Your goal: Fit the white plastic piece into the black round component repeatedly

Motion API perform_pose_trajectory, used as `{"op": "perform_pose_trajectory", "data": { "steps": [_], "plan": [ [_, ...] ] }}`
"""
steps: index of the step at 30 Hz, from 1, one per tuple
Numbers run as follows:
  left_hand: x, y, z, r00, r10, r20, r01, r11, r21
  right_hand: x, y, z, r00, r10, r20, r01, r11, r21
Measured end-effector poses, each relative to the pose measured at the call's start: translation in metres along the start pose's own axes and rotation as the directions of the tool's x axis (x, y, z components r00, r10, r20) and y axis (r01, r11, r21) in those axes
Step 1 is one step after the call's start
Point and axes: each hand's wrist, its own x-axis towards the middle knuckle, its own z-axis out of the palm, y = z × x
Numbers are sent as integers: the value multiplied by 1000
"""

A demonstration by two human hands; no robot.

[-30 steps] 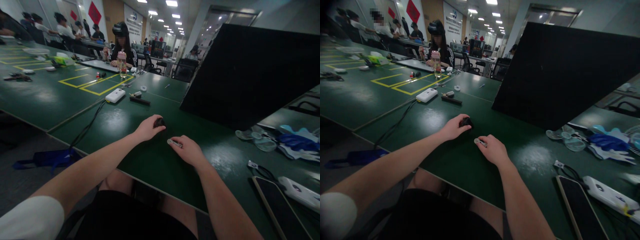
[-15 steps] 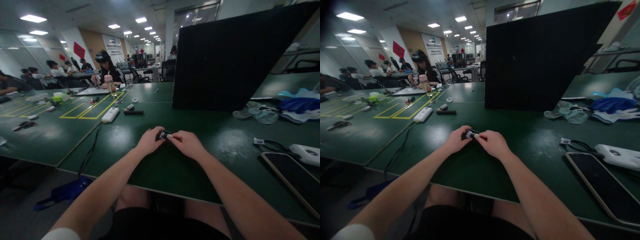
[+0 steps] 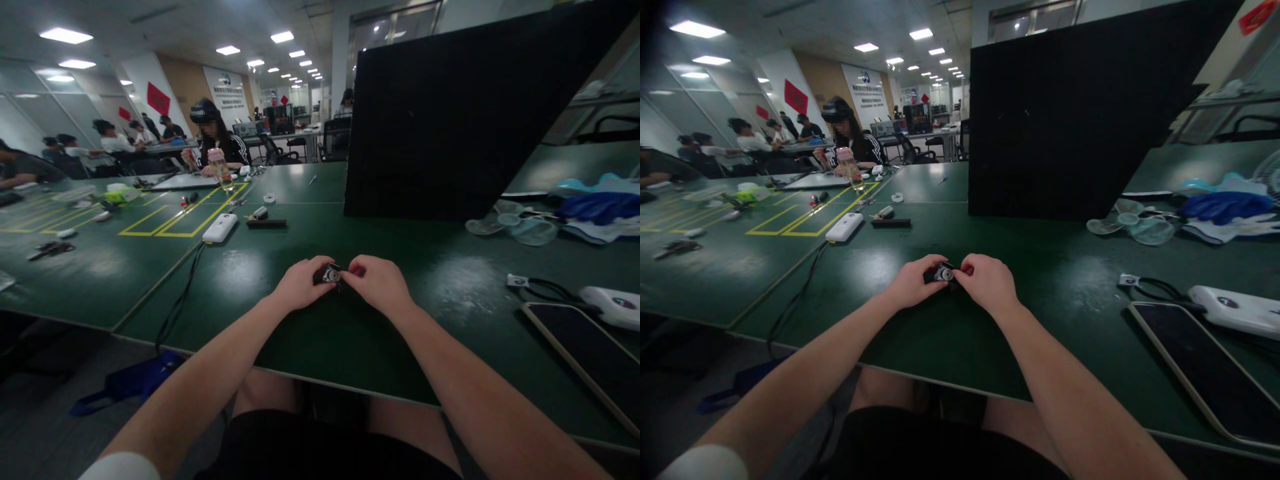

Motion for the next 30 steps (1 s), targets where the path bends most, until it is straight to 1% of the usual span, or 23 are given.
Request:
{"op": "perform_pose_trajectory", "data": {
  "steps": [4,6,8,11,15,17,19,22,25,27,28,30],
  "plan": [
    [-1,0,0,999,-49,-16,49,999,8,3,9,-1,995,93,18,-94,993,67],
    [-1,-2,-2,997,-68,-38,69,998,9,5,15,-3,988,146,49,-148,987,55],
    [-2,-4,-3,993,-92,-67,92,996,5,6,18,-6,982,161,102,-163,987,12],
    [-2,-8,-4,983,-148,-107,149,989,1,6,19,-11,977,116,176,-114,993,-23],
    [-2,-10,-6,976,-186,-116,188,982,6,5,19,-17,963,-5,269,-1,1000,24],
    [-2,-9,-7,975,-192,-111,194,981,4,5,19,-19,955,-30,295,21,999,34],
    [-2,-9,-7,977,-188,-103,189,982,-2,5,21,-19,963,-17,267,21,1000,-13],
    [-2,-9,-6,982,-168,-90,168,986,0,6,23,-19,980,-13,200,44,987,-157],
    [-1,-10,-4,982,-166,-91,168,986,8,6,25,-17,980,-7,199,58,966,-251],
    [-1,-9,-3,981,-170,-93,171,985,9,6,23,-16,980,43,195,4,973,-233],
    [-1,-9,-2,982,-168,-89,169,986,8,5,22,-15,980,70,186,-34,981,-189],
    [-2,-8,-3,983,-162,-87,163,987,7,4,17,-12,986,89,140,-84,996,-38]
  ]
}}
